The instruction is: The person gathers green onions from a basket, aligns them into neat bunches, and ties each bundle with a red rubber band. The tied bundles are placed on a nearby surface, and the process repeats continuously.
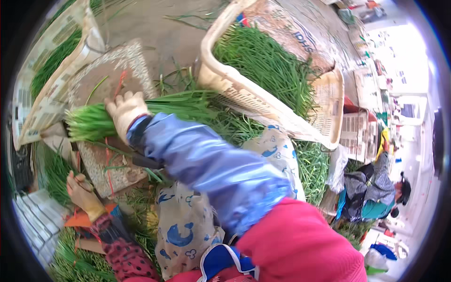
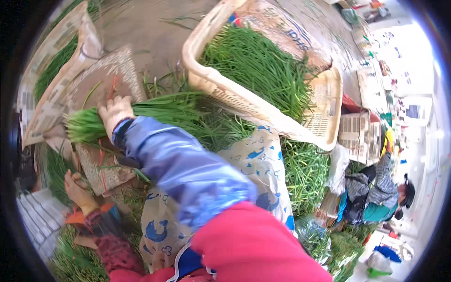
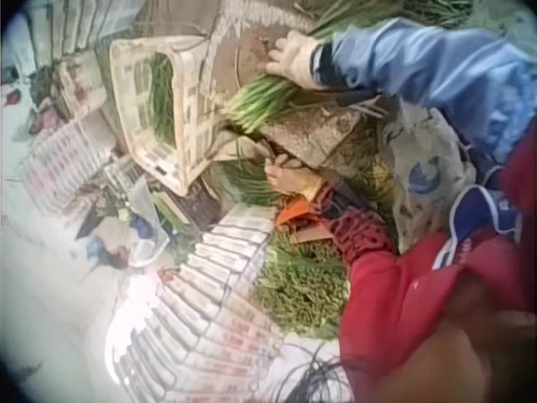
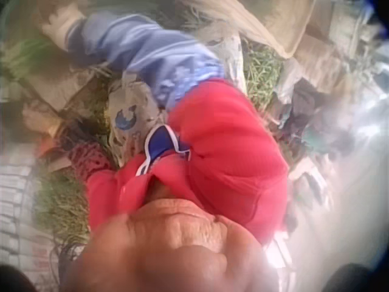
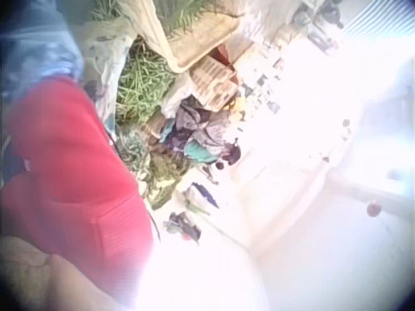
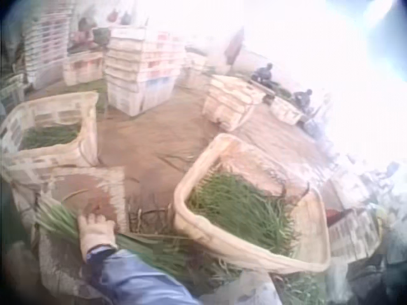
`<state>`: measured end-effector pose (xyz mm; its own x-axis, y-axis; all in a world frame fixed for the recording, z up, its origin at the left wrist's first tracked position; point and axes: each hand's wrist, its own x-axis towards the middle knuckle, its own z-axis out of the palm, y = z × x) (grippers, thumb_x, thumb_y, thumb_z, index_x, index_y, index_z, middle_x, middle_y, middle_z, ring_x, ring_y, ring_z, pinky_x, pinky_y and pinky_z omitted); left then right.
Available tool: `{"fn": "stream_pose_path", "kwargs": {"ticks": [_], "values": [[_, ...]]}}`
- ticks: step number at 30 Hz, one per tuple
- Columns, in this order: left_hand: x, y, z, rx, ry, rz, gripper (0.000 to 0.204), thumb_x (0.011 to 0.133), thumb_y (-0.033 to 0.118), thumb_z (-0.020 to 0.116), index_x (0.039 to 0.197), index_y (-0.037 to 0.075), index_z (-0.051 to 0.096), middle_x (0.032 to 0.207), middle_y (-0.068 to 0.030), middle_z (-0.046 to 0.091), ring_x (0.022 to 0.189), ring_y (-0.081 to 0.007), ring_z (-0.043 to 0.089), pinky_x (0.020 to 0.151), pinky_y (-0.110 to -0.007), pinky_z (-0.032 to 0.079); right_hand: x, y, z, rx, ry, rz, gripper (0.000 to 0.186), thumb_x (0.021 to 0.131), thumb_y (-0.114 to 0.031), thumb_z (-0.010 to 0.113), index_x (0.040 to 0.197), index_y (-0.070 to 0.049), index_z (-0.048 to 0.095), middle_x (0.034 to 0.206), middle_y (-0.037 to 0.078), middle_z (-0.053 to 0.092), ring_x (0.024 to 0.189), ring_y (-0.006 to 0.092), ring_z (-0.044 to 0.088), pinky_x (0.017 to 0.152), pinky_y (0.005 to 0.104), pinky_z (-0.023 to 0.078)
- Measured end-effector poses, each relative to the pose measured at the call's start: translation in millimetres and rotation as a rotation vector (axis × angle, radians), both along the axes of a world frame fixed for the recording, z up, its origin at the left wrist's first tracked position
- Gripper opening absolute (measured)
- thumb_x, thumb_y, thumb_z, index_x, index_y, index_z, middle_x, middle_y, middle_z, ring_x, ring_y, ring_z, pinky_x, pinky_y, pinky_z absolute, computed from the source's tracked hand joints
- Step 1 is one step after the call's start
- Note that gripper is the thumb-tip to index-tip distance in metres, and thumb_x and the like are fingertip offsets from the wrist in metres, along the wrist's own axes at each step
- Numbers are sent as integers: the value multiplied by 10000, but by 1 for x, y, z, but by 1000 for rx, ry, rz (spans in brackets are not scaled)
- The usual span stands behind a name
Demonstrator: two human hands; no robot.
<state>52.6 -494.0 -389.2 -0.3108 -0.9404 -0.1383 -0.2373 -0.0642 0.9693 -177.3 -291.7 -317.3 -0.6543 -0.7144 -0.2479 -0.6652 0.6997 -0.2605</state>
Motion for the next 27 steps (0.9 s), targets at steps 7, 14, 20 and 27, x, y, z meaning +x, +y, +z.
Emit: {"fn": "stream_pose_path", "kwargs": {"ticks": [7,14,20,27], "values": [[-10,14,-9,114,-64,-291,355,1061,323,550,1243,24,611,810,-26,627,573,-47,474,501,-200,388,-27,-4,9,-14,-389,-32,591,996,-320,527,1554,-197,379,1535,137,467,1377,327,490,1071,619,350],[-53,18,35,-68,16,-407,392,1031,259,609,1342,29,545,968,-50,670,734,-81,553,669,-231,468,-91,263,117,-160,-138,-232,712,815,-441,757,1391,-70,560,1258,193,668,1160,337,653,971,420,542],[-204,90,118,-642,-158,-883,397,1021,231,609,1329,-18,593,1250,-96,668,1078,-168,633,921,-271,486,-62,568,99,44,89,-908,655,893,-411,689,1422,-71,507,1257,221,673,1146,354,664,981,419,520],[-382,382,136,-794,293,-1673,259,989,125,634,1230,56,699,1197,-121,720,1074,-204,686,926,-305,530,23,672,20,-269,-53,-1012,262,953,-65,649,1203,-3,695,1007,87,759,910,119,676,819,268,535]]}}
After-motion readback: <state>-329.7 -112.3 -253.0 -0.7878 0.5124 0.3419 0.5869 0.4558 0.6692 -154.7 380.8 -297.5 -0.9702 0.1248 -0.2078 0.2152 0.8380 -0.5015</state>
